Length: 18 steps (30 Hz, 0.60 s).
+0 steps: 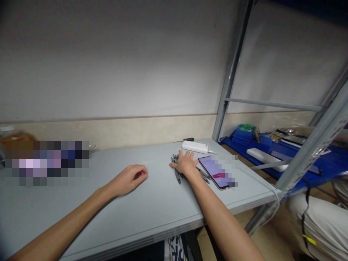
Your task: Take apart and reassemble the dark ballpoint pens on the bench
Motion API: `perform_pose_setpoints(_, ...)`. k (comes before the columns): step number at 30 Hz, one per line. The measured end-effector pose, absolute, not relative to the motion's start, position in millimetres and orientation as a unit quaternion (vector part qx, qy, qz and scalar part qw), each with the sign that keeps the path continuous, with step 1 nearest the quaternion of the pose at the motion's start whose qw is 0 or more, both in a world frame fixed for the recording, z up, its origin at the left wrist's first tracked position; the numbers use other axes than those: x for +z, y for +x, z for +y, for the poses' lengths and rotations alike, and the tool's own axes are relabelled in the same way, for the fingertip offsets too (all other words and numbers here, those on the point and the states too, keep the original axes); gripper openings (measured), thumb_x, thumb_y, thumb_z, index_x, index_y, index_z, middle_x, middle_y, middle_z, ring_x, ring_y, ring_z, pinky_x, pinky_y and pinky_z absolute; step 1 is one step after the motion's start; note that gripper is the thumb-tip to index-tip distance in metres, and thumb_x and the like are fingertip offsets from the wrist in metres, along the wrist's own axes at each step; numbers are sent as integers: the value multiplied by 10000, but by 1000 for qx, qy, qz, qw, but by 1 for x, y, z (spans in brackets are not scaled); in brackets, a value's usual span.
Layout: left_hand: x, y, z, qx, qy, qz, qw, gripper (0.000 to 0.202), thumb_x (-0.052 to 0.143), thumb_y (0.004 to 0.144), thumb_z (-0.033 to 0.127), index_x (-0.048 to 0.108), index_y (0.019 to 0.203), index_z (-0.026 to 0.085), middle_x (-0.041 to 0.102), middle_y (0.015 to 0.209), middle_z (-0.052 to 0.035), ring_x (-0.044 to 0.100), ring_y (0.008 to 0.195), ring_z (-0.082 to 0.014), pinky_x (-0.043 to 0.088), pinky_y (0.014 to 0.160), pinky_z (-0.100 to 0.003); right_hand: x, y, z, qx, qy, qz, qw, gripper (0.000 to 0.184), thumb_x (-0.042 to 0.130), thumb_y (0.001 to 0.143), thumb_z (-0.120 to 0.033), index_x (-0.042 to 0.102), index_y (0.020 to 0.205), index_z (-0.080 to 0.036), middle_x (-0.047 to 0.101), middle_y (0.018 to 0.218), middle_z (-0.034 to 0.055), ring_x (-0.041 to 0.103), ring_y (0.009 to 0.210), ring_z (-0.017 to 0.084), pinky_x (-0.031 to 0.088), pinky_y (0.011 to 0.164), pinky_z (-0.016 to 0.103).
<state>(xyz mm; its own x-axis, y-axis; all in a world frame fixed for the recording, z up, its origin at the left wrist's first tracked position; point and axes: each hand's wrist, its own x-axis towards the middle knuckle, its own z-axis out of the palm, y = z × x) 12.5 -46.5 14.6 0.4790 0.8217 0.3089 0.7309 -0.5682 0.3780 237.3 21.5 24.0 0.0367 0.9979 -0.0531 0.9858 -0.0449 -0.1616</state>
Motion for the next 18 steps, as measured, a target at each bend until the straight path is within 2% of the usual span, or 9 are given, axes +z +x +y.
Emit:
perform_pose_setpoints(7, 17, 14, -48, 232, 856, 451, 99, 202, 417, 845, 294, 564, 776, 174, 558, 678, -13, 487, 642, -139, 357, 620, -248, 26, 235, 19, 88, -704, -703, 43, 623, 476, 737, -568, 348, 1248, -234, 351, 1276, 153, 269, 1204, 332, 277, 879, 533)
perform_pose_setpoints(18, 17, 14, -48, 232, 856, 452, 98, 198, 423, 843, 289, 567, 778, 170, 560, 680, -13, 485, 644, -138, 353, 622, -247, 22, 232, 19, 69, -688, -721, 52, 505, 441, 797, -499, 371, 1217, -227, 372, 1232, 146, 323, 1154, 309, 322, 840, 466)
